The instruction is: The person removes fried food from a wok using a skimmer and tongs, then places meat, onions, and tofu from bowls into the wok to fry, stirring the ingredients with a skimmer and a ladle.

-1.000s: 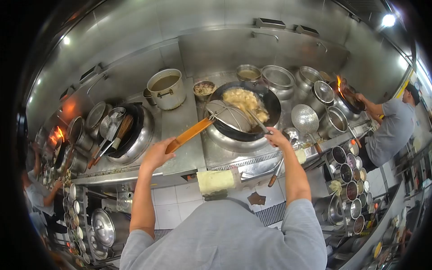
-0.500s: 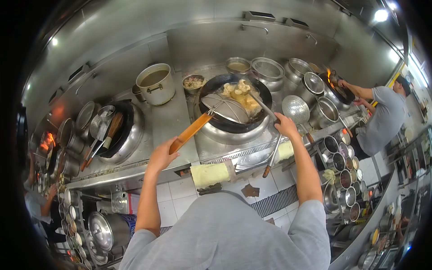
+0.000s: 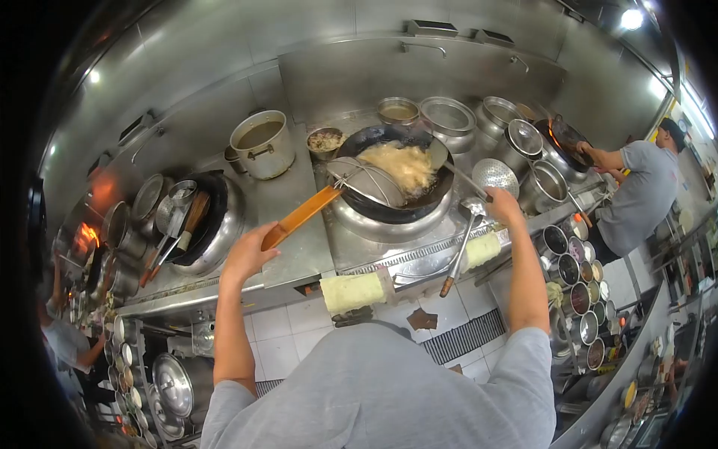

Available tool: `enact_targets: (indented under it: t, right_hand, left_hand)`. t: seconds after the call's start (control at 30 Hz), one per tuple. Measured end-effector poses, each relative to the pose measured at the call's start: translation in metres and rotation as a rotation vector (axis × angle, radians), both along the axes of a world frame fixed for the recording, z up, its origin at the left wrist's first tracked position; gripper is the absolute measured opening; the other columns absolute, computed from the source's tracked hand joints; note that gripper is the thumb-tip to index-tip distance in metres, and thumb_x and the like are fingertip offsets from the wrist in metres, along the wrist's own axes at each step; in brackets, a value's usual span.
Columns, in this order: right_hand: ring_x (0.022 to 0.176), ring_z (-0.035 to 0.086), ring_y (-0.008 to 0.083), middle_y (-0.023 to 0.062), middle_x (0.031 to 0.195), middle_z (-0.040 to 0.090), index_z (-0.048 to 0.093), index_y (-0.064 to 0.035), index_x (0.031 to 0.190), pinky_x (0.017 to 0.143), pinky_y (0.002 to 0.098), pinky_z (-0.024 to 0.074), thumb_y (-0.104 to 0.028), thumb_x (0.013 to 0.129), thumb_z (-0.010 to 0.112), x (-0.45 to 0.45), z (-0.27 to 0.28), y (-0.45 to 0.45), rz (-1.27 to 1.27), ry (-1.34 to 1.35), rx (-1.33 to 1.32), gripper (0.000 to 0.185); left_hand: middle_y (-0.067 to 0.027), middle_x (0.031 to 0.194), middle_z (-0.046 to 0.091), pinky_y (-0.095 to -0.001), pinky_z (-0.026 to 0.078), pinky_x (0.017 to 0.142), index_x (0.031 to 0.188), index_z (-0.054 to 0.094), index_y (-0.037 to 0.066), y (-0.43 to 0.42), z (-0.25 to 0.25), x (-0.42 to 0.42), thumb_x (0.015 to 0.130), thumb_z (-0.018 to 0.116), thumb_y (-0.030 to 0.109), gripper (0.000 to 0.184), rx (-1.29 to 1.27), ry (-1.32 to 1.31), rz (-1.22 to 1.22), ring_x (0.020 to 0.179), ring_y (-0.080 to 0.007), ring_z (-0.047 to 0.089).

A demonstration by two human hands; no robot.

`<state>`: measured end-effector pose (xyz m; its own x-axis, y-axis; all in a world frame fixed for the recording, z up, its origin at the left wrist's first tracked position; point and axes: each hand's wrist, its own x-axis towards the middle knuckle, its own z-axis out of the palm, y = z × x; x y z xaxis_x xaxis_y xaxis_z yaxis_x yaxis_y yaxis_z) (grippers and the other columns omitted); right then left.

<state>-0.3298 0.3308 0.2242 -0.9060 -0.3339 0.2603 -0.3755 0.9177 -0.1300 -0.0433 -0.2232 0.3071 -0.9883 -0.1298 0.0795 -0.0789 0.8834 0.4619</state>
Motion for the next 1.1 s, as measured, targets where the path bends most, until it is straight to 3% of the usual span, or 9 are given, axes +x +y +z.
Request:
enact_targets:
  t: [0.2, 0.23, 0.43, 0.67, 0.7, 0.8, 0.83, 0.93, 1.1]
  right_hand:
    - [0.047, 0.05, 0.0124, 0.004, 0.065, 0.054, 0.049, -0.0086, 0.13, 0.04, 0.0285, 0.0395, -0.009, 0.08, 0.067, -0.025, -0.039, -0.022, -0.014, -0.877, -0.667, 0.053]
    - [0.043, 0.043, 0.0083, 0.0024, 0.062, 0.049, 0.041, -0.0102, 0.136, 0.035, 0.0249, 0.0318, -0.009, 0.082, 0.066, -0.018, -0.039, -0.039, -0.026, -0.936, -0.666, 0.059]
    - [0.043, 0.043, 0.0084, -0.0003, 0.063, 0.048, 0.036, -0.0082, 0.139, 0.035, 0.0246, 0.0308, -0.01, 0.084, 0.064, -0.002, -0.078, -0.093, 0.06, -1.004, -0.904, 0.061]
    - [0.048, 0.046, 0.0114, 0.0039, 0.071, 0.053, 0.043, -0.0066, 0.137, 0.042, 0.0265, 0.0369, -0.01, 0.081, 0.066, 0.012, -0.07, -0.06, 0.079, -0.753, -0.785, 0.061]
    - [0.066, 0.06, 0.0194, 0.0107, 0.085, 0.064, 0.048, -0.0065, 0.133, 0.058, 0.0317, 0.0486, -0.011, 0.078, 0.068, 0.011, -0.067, -0.054, 0.069, -0.585, -0.685, 0.059]
    - [0.084, 0.064, 0.021, 0.011, 0.104, 0.066, 0.049, -0.0077, 0.133, 0.069, 0.0312, 0.0511, -0.004, 0.077, 0.068, -0.006, -0.059, -0.031, 0.194, -0.219, -0.463, 0.059]
    - [0.105, 0.061, 0.0284, 0.0115, 0.113, 0.066, 0.049, -0.0129, 0.134, 0.084, 0.0374, 0.0498, -0.008, 0.077, 0.068, 0.011, -0.023, -0.04, 0.089, -0.255, -0.359, 0.06]
    - [0.105, 0.06, 0.0324, 0.0108, 0.113, 0.065, 0.05, -0.019, 0.133, 0.086, 0.0416, 0.0492, -0.013, 0.078, 0.066, 0.049, 0.04, -0.069, -0.073, -0.164, -0.064, 0.057]
    - [0.098, 0.062, 0.0357, 0.0117, 0.108, 0.066, 0.052, -0.0195, 0.13, 0.085, 0.0458, 0.0485, -0.014, 0.077, 0.066, 0.048, 0.03, -0.081, -0.043, -0.053, -0.119, 0.055]
  left_hand:
    - [-0.0169, 0.118, 0.061, -0.0424, 0.047, 0.09, 0.132, 0.05, 0.013, 0.008, 0.019, 0.0, 0.075, 0.073, 0.02, 0.062, -0.132, -0.048, 0.014, 0.105, -0.0357, 0.059]
    - [-0.0176, 0.12, 0.06, -0.0411, 0.046, 0.091, 0.132, 0.051, 0.012, 0.01, 0.018, 0.0, 0.075, 0.074, 0.02, 0.062, -0.118, -0.055, 0.018, 0.107, -0.0352, 0.058]
    - [-0.0182, 0.12, 0.06, -0.04, 0.045, 0.093, 0.131, 0.052, 0.011, 0.018, 0.016, 0.004, 0.075, 0.074, 0.02, 0.061, -0.085, -0.03, 0.013, 0.109, -0.0349, 0.057]
    - [-0.0162, 0.118, 0.061, -0.0421, 0.047, 0.088, 0.131, 0.051, 0.013, 0.007, -0.042, -0.004, 0.075, 0.073, 0.02, 0.061, -0.037, 0.022, -0.009, 0.105, -0.0353, 0.059]
    - [-0.0162, 0.118, 0.061, -0.0421, 0.047, 0.088, 0.131, 0.051, 0.013, 0.007, -0.056, -0.008, 0.075, 0.073, 0.02, 0.061, -0.029, 0.02, -0.008, 0.105, -0.0353, 0.059]
    - [-0.0168, 0.115, 0.062, -0.0422, 0.047, 0.088, 0.131, 0.051, 0.013, 0.016, -0.078, -0.012, 0.075, 0.073, 0.02, 0.061, 0.04, -0.021, -0.004, 0.104, -0.0359, 0.059]
    - [-0.0177, 0.115, 0.062, -0.0422, 0.047, 0.087, 0.131, 0.051, 0.012, 0.02, -0.08, -0.012, 0.075, 0.073, 0.02, 0.06, 0.056, 0.028, -0.029, 0.104, -0.0363, 0.059]
    - [-0.0194, 0.114, 0.062, -0.0421, 0.047, 0.087, 0.13, 0.051, 0.01, 0.027, -0.075, -0.014, 0.076, 0.072, 0.02, 0.06, 0.096, 0.07, -0.065, 0.104, -0.037, 0.059]
    - [-0.0213, 0.113, 0.062, -0.0421, 0.047, 0.087, 0.13, 0.051, 0.007, 0.038, -0.038, 0.001, 0.076, 0.073, 0.019, 0.059, 0.112, 0.038, -0.058, 0.104, -0.0378, 0.059]
